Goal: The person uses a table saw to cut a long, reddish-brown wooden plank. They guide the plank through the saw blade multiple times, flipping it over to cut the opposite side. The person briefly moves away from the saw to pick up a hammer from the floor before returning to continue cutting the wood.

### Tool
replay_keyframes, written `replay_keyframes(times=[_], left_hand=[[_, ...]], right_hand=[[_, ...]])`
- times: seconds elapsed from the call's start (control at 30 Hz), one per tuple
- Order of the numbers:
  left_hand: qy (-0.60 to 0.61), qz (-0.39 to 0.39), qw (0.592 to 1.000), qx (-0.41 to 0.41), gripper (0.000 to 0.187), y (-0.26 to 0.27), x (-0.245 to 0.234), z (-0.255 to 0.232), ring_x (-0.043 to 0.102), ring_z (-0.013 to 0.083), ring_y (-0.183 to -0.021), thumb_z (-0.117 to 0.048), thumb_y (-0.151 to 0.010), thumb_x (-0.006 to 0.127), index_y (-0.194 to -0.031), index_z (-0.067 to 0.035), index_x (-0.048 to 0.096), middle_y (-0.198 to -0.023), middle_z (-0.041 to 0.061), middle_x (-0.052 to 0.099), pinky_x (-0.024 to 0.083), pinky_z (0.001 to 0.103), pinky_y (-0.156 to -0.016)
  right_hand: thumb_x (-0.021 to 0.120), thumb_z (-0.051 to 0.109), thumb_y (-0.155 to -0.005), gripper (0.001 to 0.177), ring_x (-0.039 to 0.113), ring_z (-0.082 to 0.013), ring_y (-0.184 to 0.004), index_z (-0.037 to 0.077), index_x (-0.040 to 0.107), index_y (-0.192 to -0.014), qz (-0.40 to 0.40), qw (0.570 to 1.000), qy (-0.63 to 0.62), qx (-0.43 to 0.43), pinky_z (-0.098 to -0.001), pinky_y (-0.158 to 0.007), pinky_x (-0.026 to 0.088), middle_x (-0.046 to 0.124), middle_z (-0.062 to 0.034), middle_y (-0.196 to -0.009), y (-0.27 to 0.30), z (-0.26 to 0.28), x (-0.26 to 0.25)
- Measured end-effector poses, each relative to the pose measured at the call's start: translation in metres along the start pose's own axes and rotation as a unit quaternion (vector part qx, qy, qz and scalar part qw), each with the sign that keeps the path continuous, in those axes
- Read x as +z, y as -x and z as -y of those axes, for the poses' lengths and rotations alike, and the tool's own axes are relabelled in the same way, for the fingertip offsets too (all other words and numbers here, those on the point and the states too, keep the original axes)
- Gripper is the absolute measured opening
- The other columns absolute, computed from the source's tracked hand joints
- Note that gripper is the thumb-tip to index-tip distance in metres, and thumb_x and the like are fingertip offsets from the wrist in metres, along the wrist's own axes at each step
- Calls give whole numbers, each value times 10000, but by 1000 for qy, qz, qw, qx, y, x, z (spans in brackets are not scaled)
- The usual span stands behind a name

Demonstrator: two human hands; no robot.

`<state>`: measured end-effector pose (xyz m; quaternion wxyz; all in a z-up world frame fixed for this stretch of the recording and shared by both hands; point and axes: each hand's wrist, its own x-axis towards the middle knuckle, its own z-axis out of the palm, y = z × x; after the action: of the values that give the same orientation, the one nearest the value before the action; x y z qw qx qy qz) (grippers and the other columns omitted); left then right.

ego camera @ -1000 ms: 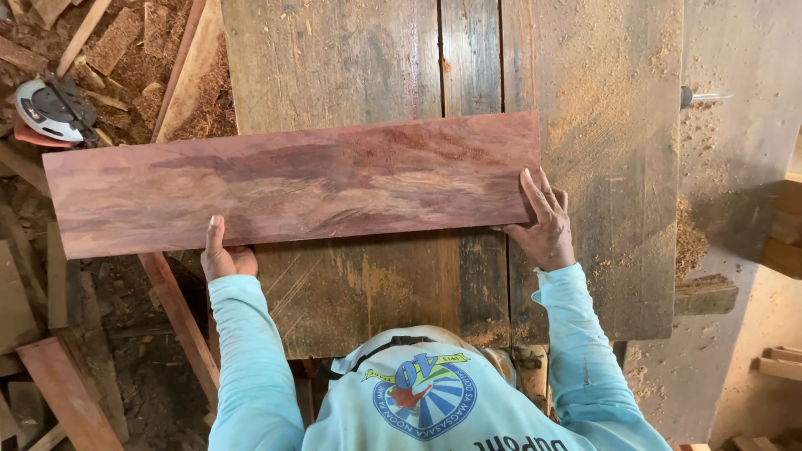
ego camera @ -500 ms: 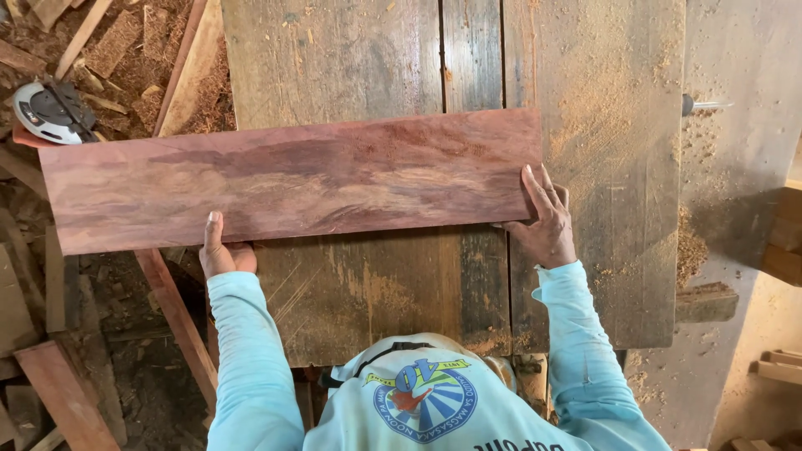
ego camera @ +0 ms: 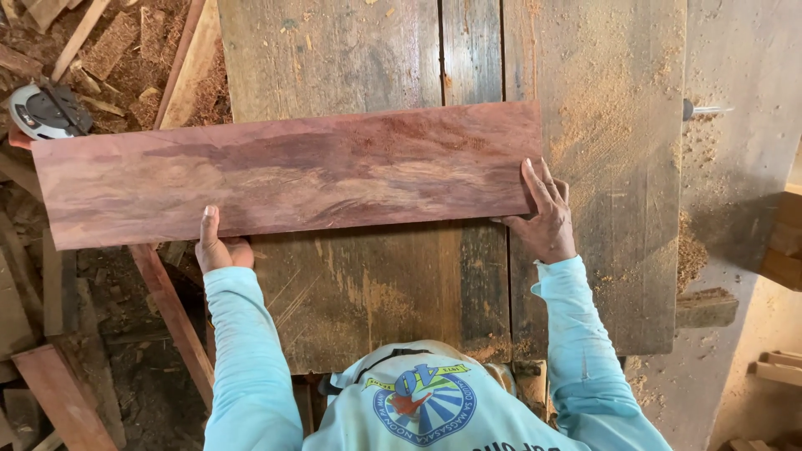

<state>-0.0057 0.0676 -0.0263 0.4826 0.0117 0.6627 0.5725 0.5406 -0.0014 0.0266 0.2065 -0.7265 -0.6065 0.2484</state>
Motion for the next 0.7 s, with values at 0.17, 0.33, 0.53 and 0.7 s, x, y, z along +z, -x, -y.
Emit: replay_keyframes(times=[0.17, 0.33, 0.53, 0.7], left_hand=[[42, 30, 999, 14, 806, -5, 5, 0, 561, 273, -1305, -292, -690, 955, -1351, 20, 615, -1424, 125, 586, 462, 476, -1161], [38, 25, 999, 17, 777, -10, 9, 0, 576, 273, -1288, -297, -705, 951, -1333, 25, 626, -1407, 127, 600, 477, 476, -1152], [-22, -13, 1000, 5, 818, -15, 21, -4, 529, 245, -1351, -349, -703, 921, -1394, -23, 628, -1497, 81, 556, 375, 467, -1154], [12, 14, 1000, 13, 863, -25, 23, -3, 537, 271, -1358, -346, -667, 956, -1387, -20, 610, -1495, 100, 555, 420, 469, -1212]], right_hand=[[993, 232, -548, 1163, 482, -418, -1319, 168, 447, -1573, -6, 1000, 7, -13, -498, -1106, 464, 448, -203, -1600, -9, -3, 2], [989, 200, -562, 1146, 477, -412, -1321, 178, 450, -1573, -3, 1000, 12, -3, -502, -1108, 470, 441, -199, -1611, -16, -3, 3], [990, 184, -552, 1163, 468, -402, -1346, 204, 446, -1580, -6, 1000, 12, -1, -499, -1115, 478, 436, -170, -1622, -25, -12, 9], [980, 177, -540, 1181, 473, -391, -1340, 210, 438, -1589, 1, 1000, 8, 6, -491, -1122, 479, 434, -169, -1631, -37, -11, 8]])
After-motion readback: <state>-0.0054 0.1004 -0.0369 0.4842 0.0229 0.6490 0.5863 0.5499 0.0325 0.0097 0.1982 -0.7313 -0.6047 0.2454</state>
